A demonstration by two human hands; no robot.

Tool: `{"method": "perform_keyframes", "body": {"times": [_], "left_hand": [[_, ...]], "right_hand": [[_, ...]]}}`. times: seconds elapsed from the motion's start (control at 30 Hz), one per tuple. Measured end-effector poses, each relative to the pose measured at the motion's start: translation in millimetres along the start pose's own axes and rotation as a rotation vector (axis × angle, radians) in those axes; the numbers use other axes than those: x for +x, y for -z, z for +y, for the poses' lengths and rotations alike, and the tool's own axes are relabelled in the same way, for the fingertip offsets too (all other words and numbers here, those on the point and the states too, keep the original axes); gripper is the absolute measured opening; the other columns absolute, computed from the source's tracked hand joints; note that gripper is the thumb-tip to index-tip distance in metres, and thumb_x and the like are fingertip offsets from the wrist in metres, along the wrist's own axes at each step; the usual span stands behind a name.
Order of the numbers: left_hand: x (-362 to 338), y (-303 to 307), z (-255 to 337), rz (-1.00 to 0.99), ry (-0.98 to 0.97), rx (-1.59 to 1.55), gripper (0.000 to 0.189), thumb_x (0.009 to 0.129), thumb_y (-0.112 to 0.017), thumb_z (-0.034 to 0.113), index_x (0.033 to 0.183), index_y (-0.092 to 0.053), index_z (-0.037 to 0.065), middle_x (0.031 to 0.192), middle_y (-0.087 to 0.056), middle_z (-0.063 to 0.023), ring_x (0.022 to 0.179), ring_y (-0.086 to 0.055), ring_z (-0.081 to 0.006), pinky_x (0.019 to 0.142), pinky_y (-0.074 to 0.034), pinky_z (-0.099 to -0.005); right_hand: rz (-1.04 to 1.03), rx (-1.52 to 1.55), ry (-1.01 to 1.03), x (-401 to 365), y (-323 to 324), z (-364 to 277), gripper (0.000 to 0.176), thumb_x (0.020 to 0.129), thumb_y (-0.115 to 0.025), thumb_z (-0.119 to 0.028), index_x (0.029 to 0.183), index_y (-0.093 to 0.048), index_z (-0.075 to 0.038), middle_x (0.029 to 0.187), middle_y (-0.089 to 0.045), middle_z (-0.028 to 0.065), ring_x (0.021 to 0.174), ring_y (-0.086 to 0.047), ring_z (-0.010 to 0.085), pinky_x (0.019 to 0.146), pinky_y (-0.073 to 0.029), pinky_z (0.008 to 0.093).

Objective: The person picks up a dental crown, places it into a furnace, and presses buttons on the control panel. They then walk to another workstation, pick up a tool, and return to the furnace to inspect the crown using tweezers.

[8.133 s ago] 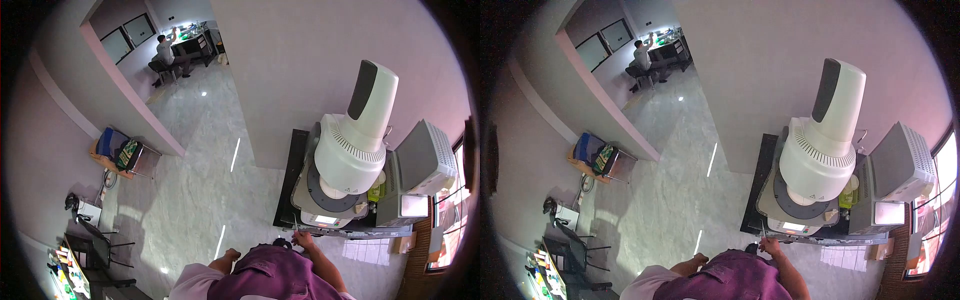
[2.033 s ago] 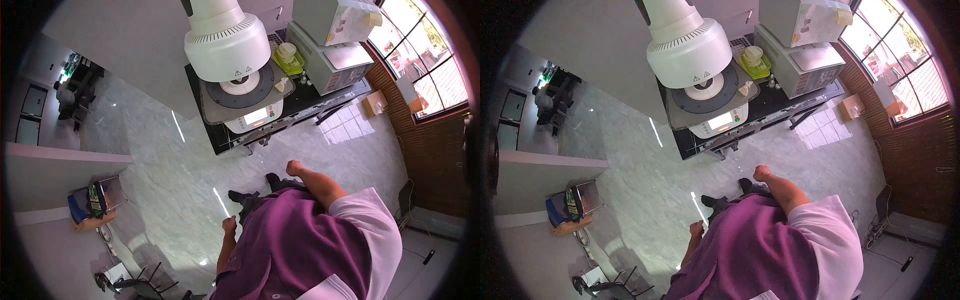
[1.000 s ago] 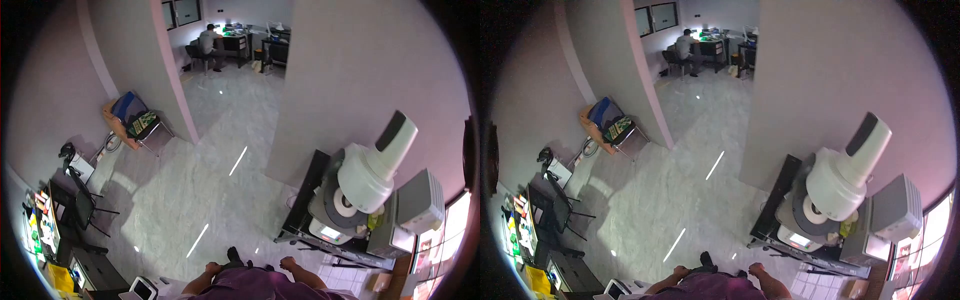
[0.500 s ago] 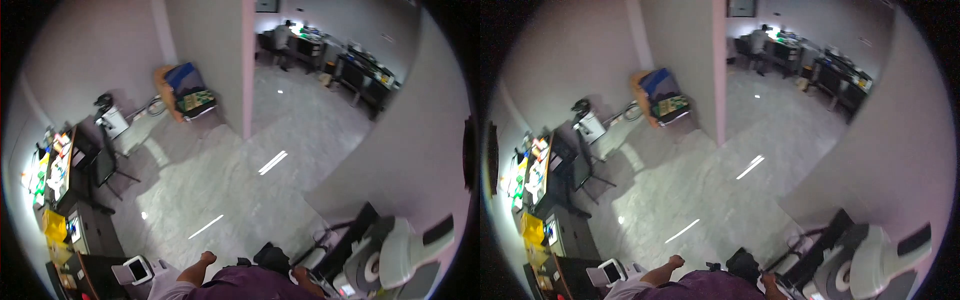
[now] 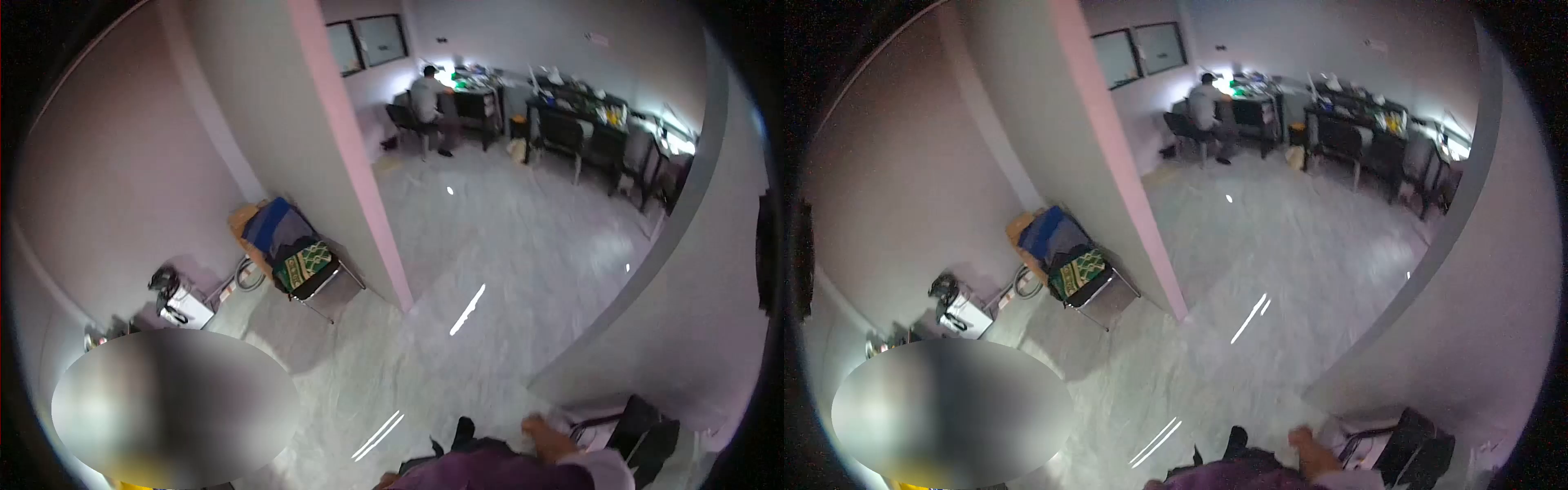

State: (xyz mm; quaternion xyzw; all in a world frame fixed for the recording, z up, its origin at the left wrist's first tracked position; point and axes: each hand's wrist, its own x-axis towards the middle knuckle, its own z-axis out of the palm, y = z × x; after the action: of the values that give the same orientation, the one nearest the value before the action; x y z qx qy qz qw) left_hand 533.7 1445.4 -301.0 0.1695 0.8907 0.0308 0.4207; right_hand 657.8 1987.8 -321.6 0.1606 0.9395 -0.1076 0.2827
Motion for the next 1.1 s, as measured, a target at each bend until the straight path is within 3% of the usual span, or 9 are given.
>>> {"method": "perform_keyframes", "body": {"times": [0.1,0.13,0.23,0.33,0.43,0.67,0.77,0.9,1.1], "left_hand": [[63,52,17,0.033,-0.07,0.089,0.039,0.077,-0.06,0.037,0.1,-0.071,0.006,0.101,-0.069,-0.0181,0.092,-0.067,-0.0314,0.08,-0.053,-0.0433],[79,74,27,0.068,-0.005,-0.136,0.035,0.078,-0.061,0.035,0.099,-0.071,0.008,0.094,-0.07,-0.0148,0.086,-0.068,-0.028,0.076,-0.054,-0.0406],[114,153,74,0.275,0.242,-0.881,0.028,0.078,-0.063,0.027,0.095,-0.072,0.007,0.07,-0.068,-0.0124,0.066,-0.067,-0.0218,0.065,-0.054,-0.0351],[123,237,126,0.204,0.319,-0.811,0.026,0.081,-0.06,0.026,0.093,-0.072,0.006,0.073,-0.068,-0.0129,0.072,-0.068,-0.0203,0.066,-0.054,-0.0351],[215,228,79,0.201,-0.332,0.162,0.027,0.083,-0.059,0.029,0.091,-0.072,0.007,0.08,-0.068,-0.0116,0.08,-0.068,-0.0192,0.07,-0.053,-0.0325],[361,382,68,-0.238,-0.118,0.247,0.025,0.079,-0.058,0.026,0.091,-0.072,0.009,0.087,-0.07,-0.0072,0.085,-0.067,-0.0206,0.072,-0.052,-0.0368],[480,473,104,-0.096,-0.177,0.262,0.024,0.077,-0.058,0.025,0.09,-0.072,0.01,0.09,-0.071,-0.009,0.083,-0.068,-0.0246,0.071,-0.052,-0.0404],[589,633,216,0.214,0.035,-0.649,0.022,0.076,-0.059,0.023,0.079,-0.067,0.003,0.072,-0.066,-0.0083,0.063,-0.06,-0.0168,0.058,-0.047,-0.0338],[693,757,353,0.172,-0.176,-0.546,0.017,0.078,-0.059,0.02,0.082,-0.067,0.005,0.074,-0.068,-0.0062,0.067,-0.063,-0.0161,0.062,-0.049,-0.0306]], "right_hand": [[0.042,-0.143,0.045,167,-1,28,0.028,0.082,-0.052,-0.023,0.09,-0.073,-0.006,0.096,-0.07,0.0166,0.085,-0.067,0.0327,0.072,-0.052,0.0492],[0.102,0.268,-0.298,149,94,1,0.023,0.076,-0.053,-0.017,0.072,-0.068,0.0,0.081,-0.068,0.0203,0.077,-0.066,0.0329,0.071,-0.053,0.0437],[0.305,0.718,-0.239,211,170,-29,0.018,0.075,-0.056,-0.016,0.075,-0.07,-0.005,0.081,-0.069,0.0181,0.075,-0.068,0.0293,0.072,-0.055,0.0376],[0.331,0.852,-0.13,262,203,-47,0.016,0.076,-0.06,-0.017,0.08,-0.07,-0.006,0.078,-0.07,0.0141,0.069,-0.068,0.0229,0.067,-0.055,0.0345],[0.253,0.457,-0.054,303,219,-29,0.017,0.078,-0.061,-0.018,0.087,-0.07,-0.006,0.075,-0.07,0.0105,0.061,-0.067,0.0191,0.062,-0.055,0.0326],[-0.166,0.729,-0.5,326,145,118,0.021,0.081,-0.058,-0.021,0.09,-0.072,-0.008,0.076,-0.071,0.0065,0.072,-0.068,0.0262,0.073,-0.053,0.0434],[-0.035,-0.014,-0.291,300,231,129,0.019,0.082,-0.06,-0.024,0.084,-0.071,-0.009,0.08,-0.068,0.009,0.071,-0.066,0.0232,0.063,-0.052,0.0359],[0.668,1.404,-0.734,328,483,111,0.015,0.088,-0.058,-0.016,0.084,-0.063,-0.003,0.072,-0.057,0.0018,0.065,-0.052,0.0128,0.061,-0.043,0.0295],[1.773,0.576,0.228,261,909,74,0.025,0.079,-0.063,-0.009,0.101,-0.06,0.001,0.096,-0.06,0.0086,0.088,-0.055,0.0172,0.082,-0.041,0.03]]}}
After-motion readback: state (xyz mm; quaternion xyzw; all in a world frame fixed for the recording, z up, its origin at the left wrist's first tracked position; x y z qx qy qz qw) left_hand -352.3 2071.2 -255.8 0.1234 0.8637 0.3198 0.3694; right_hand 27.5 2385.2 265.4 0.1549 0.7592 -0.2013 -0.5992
